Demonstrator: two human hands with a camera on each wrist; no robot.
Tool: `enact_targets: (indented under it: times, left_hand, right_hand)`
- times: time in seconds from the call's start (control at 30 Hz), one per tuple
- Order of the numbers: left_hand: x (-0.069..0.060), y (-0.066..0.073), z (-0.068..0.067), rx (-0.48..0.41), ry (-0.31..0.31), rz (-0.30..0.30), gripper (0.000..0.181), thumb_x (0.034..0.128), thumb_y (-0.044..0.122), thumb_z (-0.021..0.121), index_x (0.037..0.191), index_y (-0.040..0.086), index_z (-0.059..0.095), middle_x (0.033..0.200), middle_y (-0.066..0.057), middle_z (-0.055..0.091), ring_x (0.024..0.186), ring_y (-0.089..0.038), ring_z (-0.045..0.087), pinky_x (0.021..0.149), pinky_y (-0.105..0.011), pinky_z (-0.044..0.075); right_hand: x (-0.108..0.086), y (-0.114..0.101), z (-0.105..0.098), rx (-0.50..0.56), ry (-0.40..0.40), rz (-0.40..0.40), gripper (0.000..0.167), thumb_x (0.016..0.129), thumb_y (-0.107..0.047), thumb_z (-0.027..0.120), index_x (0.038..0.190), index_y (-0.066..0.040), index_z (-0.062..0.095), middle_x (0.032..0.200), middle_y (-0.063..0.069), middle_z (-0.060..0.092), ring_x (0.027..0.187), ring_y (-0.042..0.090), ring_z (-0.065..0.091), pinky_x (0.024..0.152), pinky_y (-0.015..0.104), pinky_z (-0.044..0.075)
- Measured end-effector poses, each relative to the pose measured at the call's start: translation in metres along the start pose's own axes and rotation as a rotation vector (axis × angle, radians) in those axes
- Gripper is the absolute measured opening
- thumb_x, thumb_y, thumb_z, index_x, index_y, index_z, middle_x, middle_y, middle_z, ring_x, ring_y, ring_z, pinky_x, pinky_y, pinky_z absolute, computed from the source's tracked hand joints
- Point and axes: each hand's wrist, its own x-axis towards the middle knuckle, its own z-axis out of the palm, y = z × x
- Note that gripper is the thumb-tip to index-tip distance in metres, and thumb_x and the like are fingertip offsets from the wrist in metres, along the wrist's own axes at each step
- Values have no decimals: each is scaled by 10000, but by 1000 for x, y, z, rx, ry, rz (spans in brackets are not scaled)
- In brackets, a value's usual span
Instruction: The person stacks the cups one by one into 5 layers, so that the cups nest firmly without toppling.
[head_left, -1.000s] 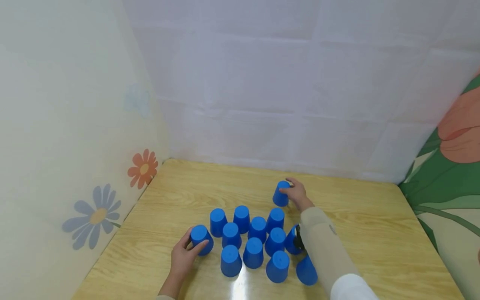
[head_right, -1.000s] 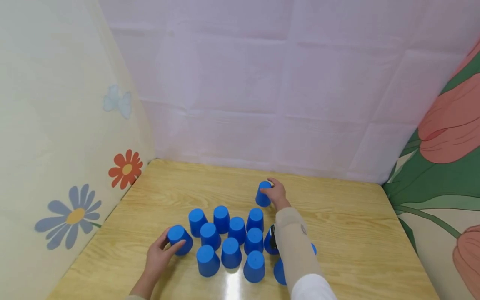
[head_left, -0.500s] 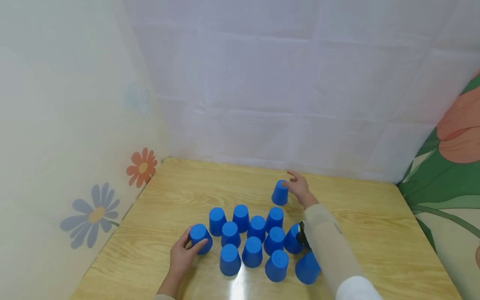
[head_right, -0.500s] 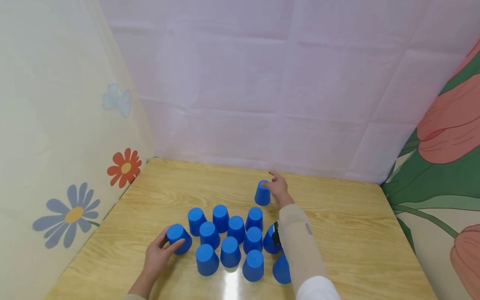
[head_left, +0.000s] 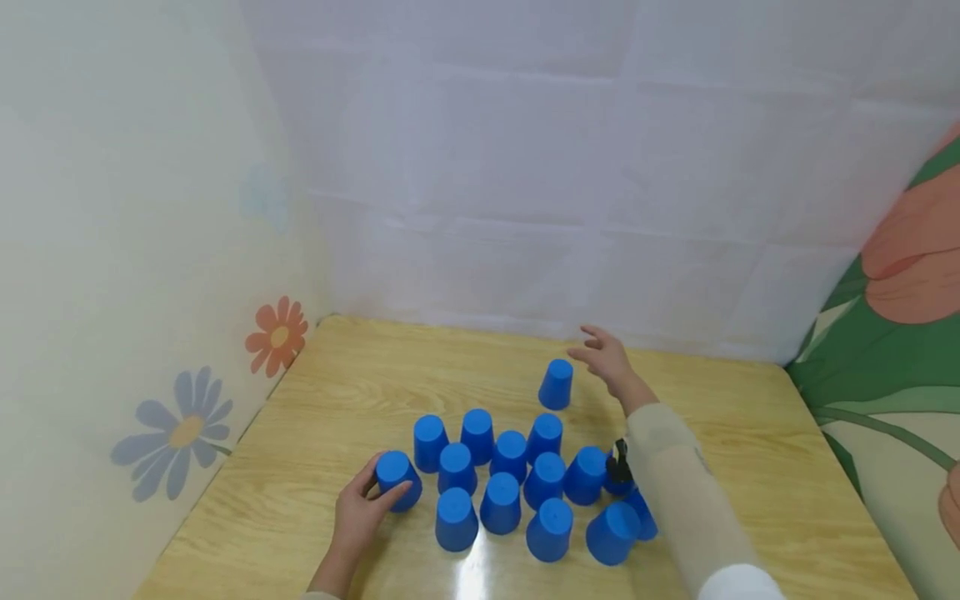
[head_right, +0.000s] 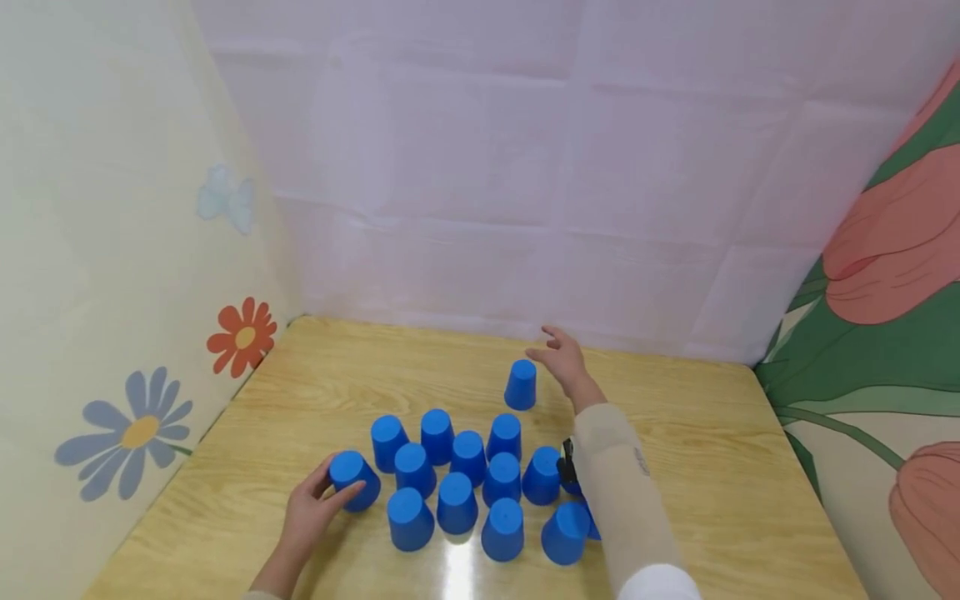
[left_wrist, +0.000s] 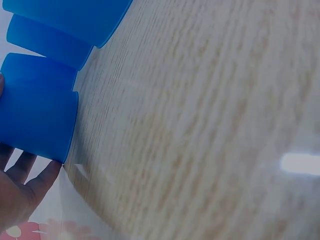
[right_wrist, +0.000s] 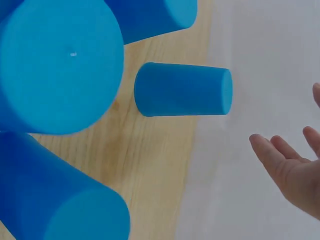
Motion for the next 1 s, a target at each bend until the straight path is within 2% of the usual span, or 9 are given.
enact_targets:
  times: [0.27,0.5,0.77,1.0]
  left_hand:
    - [-2,1,-4,-6,0,-8,734,686,429,679,1283,106,400,1288,-155,389,1182,-346,314,887,-463,348]
    - [2,2,-13,-2,8,7,717,708,411,673,1286,94,391,1280,-164,394,1167,-350,334,892,-474,340]
    - [17,5,-33,16,15,41,718,716,395,666,1283,57,384,1277,-188,388,1154,-350,352,909,-476,320]
    - [27,14,-43,27,19,36,729,724,423,649,1292,60,371,1281,-183,379,1158,-346,341,914,-489,308]
  right_hand:
    - [-14,-2,-14,-46,-37,-67,606,831,-155,581,1346,-71,275,1319,246,277,1175,346,312,905,451,339]
    - [-33,-3,-25,-109,-47,-146,593,835,-183,575,1344,-90,285,1312,234,300,1174,361,311,897,462,342]
    - [-55,12,-37,-131,-52,-219,592,835,-193,578,1337,-65,292,1297,257,306,1167,390,306,902,502,314]
    - [-73,30,-47,-111,-26,-203,624,828,-229,587,1339,-50,277,1295,262,307,1171,394,296,908,504,304]
